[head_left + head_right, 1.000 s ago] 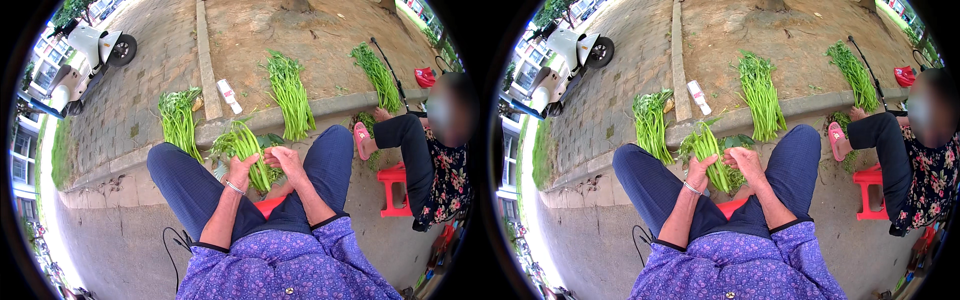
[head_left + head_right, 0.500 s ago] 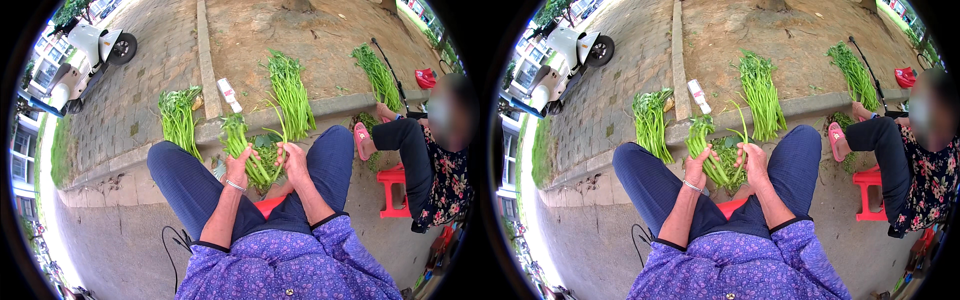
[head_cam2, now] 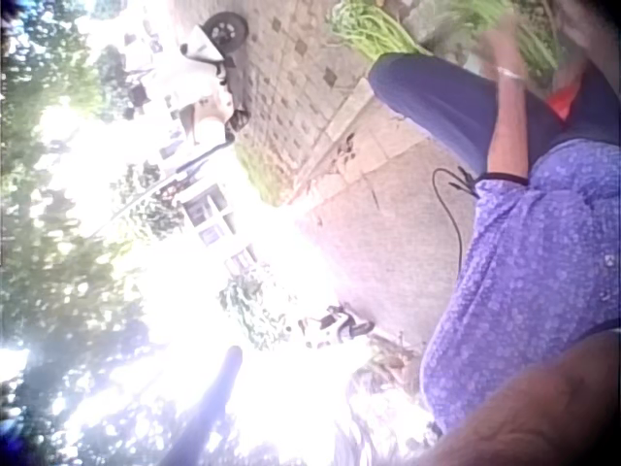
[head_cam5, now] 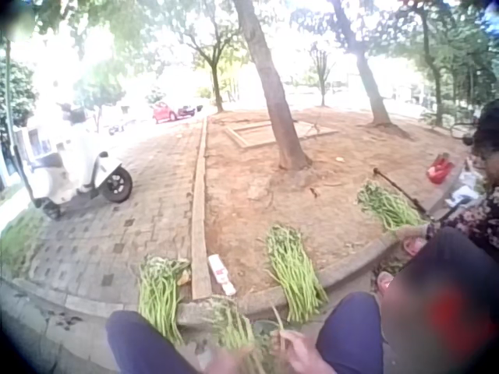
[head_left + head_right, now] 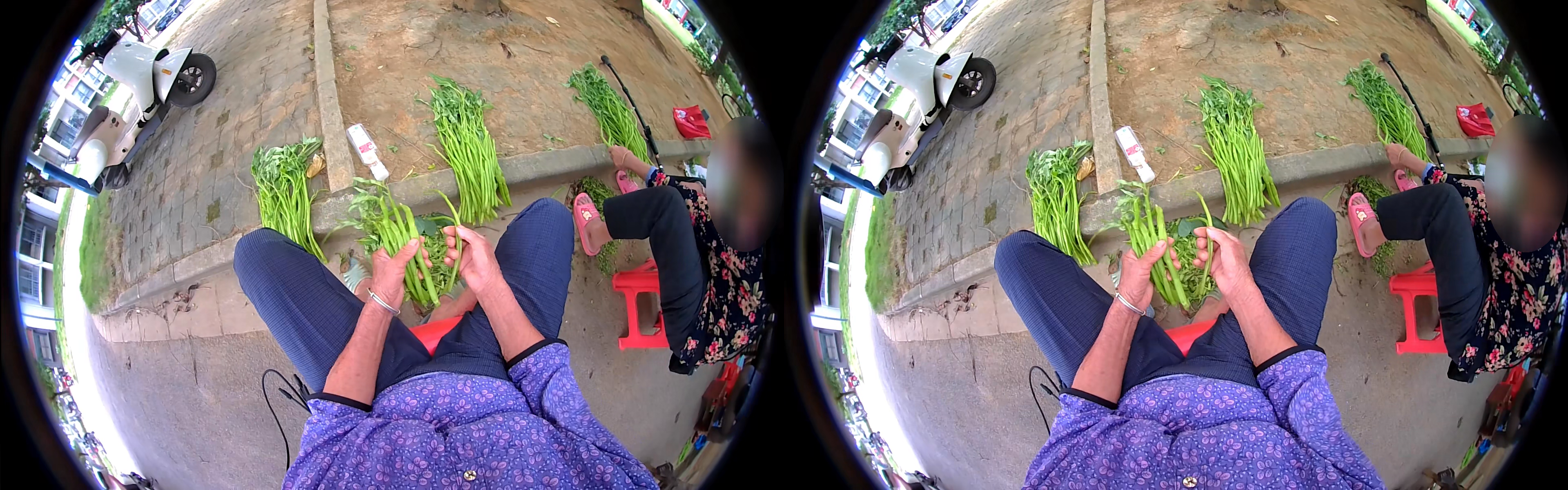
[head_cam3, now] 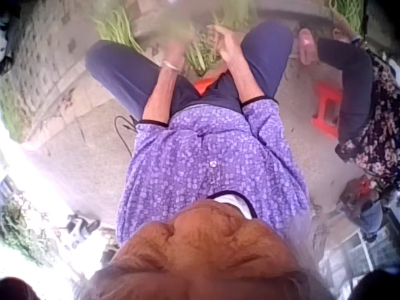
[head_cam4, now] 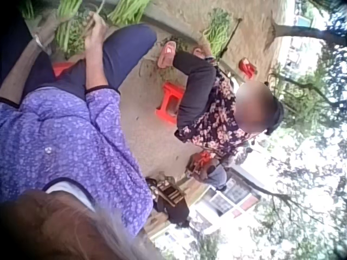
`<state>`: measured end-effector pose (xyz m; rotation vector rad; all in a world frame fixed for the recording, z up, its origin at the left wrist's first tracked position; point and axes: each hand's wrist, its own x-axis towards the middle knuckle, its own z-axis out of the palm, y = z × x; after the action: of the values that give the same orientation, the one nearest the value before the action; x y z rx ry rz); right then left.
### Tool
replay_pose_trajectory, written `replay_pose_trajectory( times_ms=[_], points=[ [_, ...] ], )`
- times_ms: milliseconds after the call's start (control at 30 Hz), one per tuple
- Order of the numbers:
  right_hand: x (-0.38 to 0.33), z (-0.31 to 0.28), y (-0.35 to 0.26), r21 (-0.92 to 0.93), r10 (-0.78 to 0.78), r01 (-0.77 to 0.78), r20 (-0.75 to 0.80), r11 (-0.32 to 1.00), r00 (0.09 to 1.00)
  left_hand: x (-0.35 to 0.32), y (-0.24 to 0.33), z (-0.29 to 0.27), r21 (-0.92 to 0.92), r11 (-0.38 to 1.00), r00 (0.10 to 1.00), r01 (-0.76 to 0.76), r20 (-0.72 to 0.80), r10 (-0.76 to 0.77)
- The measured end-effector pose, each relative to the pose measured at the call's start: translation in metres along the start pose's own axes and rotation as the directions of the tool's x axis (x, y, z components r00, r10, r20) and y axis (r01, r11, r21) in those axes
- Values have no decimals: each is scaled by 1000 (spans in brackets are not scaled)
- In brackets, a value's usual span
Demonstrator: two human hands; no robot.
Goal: The person sorts through bunches of green leafy vegetables by hand while sitting outdoors, removing damaged leaves and organizing the stalks into piles on the ground.
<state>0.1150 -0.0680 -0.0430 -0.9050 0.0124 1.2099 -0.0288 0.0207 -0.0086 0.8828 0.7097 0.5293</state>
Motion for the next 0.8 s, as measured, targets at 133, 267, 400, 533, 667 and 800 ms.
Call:
replay_pose_trajectory(
  times_ms=[133,267,400,533,667,800],
  points=[
    [-1,4,4,-49,31,-29,47,998,998,-2,-11,5,119,993,999,0,41,-5],
    [-8,11,5,-137,50,-45,29,990,998,2,-21,3,212,977,1000,-20,12,18],
    [-5,7,11,-164,40,-34,36,986,999,4,-28,5,240,969,999,-51,-6,54],
    [2,-2,20,-190,-1,24,117,982,993,6,-31,4,270,960,997,-79,8,80],
    [1,2,20,-174,-27,40,74,984,997,2,-24,15,267,962,996,-54,-54,70],
    [-7,18,4,-132,-74,79,38,988,997,7,-26,3,123,992,985,-7,-171,28]
  ],
)
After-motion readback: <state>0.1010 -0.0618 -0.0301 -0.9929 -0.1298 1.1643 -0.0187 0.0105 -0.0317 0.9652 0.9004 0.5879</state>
